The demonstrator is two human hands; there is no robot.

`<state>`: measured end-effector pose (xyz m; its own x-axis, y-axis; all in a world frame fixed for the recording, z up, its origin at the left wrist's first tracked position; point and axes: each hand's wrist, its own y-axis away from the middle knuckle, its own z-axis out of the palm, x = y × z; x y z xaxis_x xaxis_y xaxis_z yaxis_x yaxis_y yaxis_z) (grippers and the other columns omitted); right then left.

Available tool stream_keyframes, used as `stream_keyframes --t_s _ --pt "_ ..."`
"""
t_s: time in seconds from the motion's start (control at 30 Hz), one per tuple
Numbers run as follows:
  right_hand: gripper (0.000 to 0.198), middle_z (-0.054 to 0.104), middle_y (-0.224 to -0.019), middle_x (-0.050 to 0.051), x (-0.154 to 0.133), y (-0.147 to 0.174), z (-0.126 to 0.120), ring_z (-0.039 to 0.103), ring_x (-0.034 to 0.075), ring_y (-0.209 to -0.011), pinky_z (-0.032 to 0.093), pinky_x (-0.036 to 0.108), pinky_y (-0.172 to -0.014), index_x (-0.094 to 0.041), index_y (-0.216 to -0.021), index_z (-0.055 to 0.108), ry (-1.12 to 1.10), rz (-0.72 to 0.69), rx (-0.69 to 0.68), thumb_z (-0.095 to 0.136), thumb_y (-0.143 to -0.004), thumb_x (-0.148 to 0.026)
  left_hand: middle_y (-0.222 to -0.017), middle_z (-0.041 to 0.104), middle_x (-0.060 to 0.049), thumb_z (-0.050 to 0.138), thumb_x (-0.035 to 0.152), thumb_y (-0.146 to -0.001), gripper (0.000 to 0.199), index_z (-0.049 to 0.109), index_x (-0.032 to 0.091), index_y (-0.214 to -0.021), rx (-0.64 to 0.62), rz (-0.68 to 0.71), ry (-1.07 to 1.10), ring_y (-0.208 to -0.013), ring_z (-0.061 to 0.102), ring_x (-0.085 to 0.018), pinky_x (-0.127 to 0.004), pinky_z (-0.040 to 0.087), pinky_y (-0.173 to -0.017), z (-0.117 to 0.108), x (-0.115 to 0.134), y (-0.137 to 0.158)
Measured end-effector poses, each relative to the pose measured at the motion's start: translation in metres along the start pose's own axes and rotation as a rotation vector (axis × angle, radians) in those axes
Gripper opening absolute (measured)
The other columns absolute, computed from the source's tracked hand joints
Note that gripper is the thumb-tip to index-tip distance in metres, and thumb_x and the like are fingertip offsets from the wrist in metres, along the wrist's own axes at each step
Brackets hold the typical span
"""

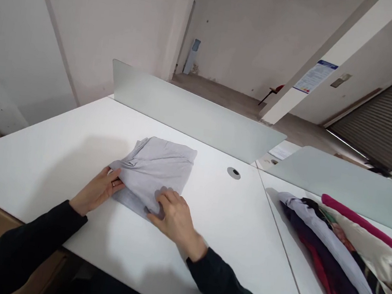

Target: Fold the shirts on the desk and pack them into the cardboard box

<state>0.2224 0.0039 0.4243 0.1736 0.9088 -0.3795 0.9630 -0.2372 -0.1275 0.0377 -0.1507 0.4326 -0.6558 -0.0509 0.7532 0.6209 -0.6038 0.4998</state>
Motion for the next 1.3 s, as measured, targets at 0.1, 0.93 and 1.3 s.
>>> stream_keyframes --t_s 0.1,0.93,1.3 --pt "0.021 0.067 -0.098 0.010 -0.003 0.012 0.015 0.060 0.026 -0.088 0.046 0.036 -0.072 -0.017 -0.097 0.064 0.185 -0.048 0.081 0.069 -0.078 -0.024 -0.100 0.066 -0.006 0.068 0.023 -0.083 0.062 0.038 0.023 -0.137 0.087 0.067 -0.153 -0.084 0.067 -0.015 -0.034 0.059 -0.083 -0.002 0.009 -0.018" --pt "0.023 0.059 -0.075 0.005 -0.007 0.046 -0.002 0.051 0.018 -0.067 0.042 0.031 -0.060 -0.018 -0.075 0.056 0.058 -0.278 0.042 0.043 -0.085 -0.002 -0.057 0.054 0.003 0.044 0.031 -0.081 0.017 0.040 0.024 -0.066 0.170 0.197 -1.429 -0.060 0.054 -0.017 -0.026 0.035 -0.060 -0.041 -0.002 0.027" --pt "0.020 0.070 -0.108 0.009 0.014 0.015 -0.035 0.065 0.023 -0.101 0.052 0.037 -0.088 -0.021 -0.106 0.066 -0.272 -0.108 -0.013 0.049 -0.097 -0.028 -0.132 0.049 -0.011 0.056 0.041 -0.081 0.048 0.045 0.022 -0.124 0.257 0.414 -1.095 -0.089 0.063 -0.020 -0.035 0.052 -0.075 -0.066 -0.019 0.036"
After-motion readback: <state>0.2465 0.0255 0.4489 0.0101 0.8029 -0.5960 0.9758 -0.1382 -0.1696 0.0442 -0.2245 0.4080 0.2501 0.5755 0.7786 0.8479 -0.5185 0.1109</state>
